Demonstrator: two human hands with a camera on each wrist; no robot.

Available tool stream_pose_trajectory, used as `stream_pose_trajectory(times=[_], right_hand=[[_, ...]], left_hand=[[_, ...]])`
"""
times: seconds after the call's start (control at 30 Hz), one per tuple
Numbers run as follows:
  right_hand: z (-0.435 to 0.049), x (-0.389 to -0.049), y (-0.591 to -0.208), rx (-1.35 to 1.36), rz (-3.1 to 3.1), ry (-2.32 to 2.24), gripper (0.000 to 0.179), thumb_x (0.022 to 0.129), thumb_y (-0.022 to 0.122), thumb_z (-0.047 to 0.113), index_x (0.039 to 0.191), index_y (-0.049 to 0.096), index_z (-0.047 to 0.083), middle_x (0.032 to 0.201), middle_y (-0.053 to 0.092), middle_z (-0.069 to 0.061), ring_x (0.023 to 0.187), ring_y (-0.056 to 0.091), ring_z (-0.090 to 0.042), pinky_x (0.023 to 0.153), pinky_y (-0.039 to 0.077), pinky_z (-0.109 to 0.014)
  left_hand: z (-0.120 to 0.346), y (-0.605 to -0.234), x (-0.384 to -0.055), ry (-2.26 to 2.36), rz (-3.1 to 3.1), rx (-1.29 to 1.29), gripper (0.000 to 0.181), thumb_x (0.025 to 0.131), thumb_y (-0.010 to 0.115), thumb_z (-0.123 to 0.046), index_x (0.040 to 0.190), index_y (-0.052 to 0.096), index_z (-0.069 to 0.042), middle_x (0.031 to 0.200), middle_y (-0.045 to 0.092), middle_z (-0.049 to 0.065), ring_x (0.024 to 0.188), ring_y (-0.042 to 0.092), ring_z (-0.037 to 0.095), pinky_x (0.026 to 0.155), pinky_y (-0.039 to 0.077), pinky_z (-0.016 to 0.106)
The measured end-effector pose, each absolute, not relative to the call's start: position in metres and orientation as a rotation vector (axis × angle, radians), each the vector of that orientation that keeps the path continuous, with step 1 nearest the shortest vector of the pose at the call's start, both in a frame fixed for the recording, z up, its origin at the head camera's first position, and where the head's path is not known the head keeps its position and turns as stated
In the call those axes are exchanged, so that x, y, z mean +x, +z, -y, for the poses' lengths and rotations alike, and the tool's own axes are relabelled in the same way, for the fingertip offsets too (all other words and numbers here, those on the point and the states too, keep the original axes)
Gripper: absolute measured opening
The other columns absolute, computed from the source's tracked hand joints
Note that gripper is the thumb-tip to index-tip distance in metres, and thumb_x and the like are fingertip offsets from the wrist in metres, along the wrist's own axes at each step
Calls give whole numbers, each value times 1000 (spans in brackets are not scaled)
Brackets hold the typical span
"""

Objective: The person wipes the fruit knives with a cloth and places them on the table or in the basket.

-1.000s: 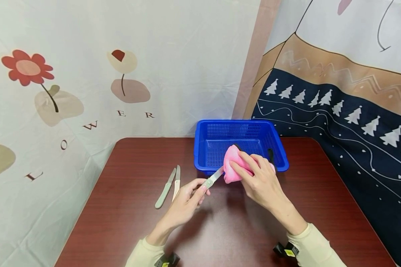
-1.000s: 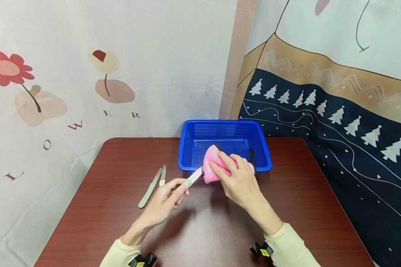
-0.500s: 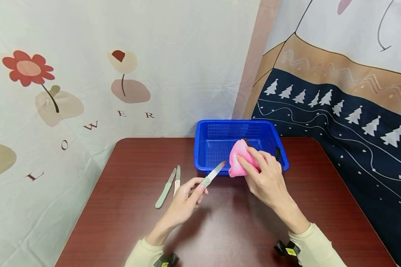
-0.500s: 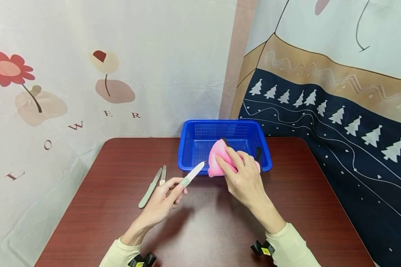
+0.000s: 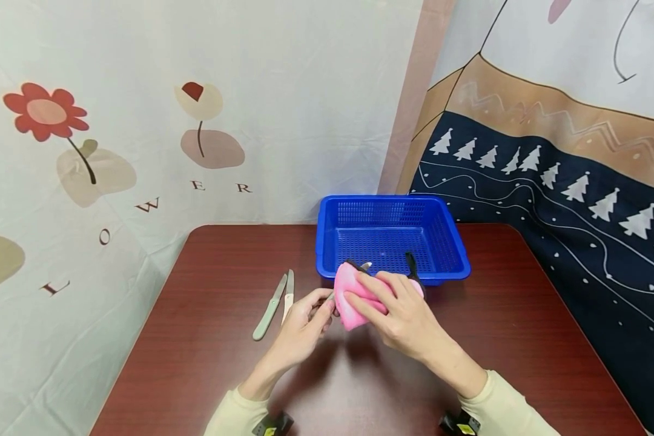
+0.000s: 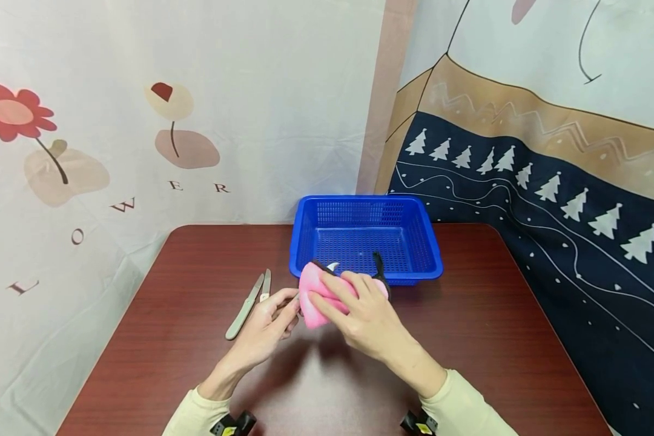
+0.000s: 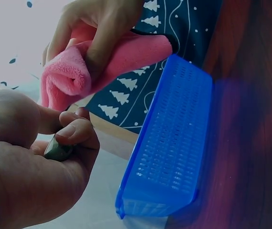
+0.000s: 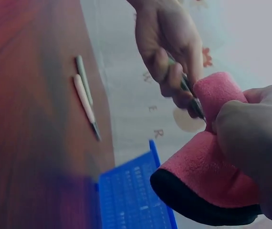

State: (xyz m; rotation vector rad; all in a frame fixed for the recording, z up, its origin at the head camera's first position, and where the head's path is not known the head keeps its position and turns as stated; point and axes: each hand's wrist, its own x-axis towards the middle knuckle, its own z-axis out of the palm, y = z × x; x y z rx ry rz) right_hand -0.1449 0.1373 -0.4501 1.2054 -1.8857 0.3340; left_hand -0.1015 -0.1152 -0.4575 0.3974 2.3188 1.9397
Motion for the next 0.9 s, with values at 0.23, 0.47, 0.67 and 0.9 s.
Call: stream_pose_trajectory(times=[0.23, 0.47, 0.67, 0.9], right_hand=[[-131, -138, -452, 1206, 1954, 280, 41, 113, 50, 14, 140, 79, 23, 156, 70, -12, 115, 66, -37, 94, 57, -49], [-133, -138, -452, 1165, 2027, 264, 42, 114, 48, 16, 142, 78, 25, 157, 69, -11, 117, 65, -38, 98, 59, -50], [-138, -146, -452, 1089, 2020, 255, 43, 110, 52, 16, 143, 77, 26, 154, 71, -11, 115, 66, -38, 88, 61, -55], [-149, -151, -453, 1041, 2104, 259, 54, 95, 74, 14, 147, 74, 26, 158, 67, -13, 121, 64, -39, 80, 60, -57]], left_hand=[[117, -456, -100, 1884, -2398, 456, 29, 120, 53, -17, 137, 70, -3, 78, 57, 7, 62, 51, 2, 54, 43, 20], [117, -454, -98, 1882, -2369, 471, 29, 120, 53, -19, 138, 70, -4, 79, 56, 8, 62, 49, 1, 54, 43, 19], [117, -454, -98, 1916, -2315, 483, 24, 121, 53, -19, 126, 70, -3, 80, 54, 4, 63, 45, 0, 53, 39, 18], [118, -455, -98, 1928, -2263, 460, 25, 121, 51, -18, 126, 68, 0, 76, 47, 0, 61, 41, 1, 52, 34, 18]])
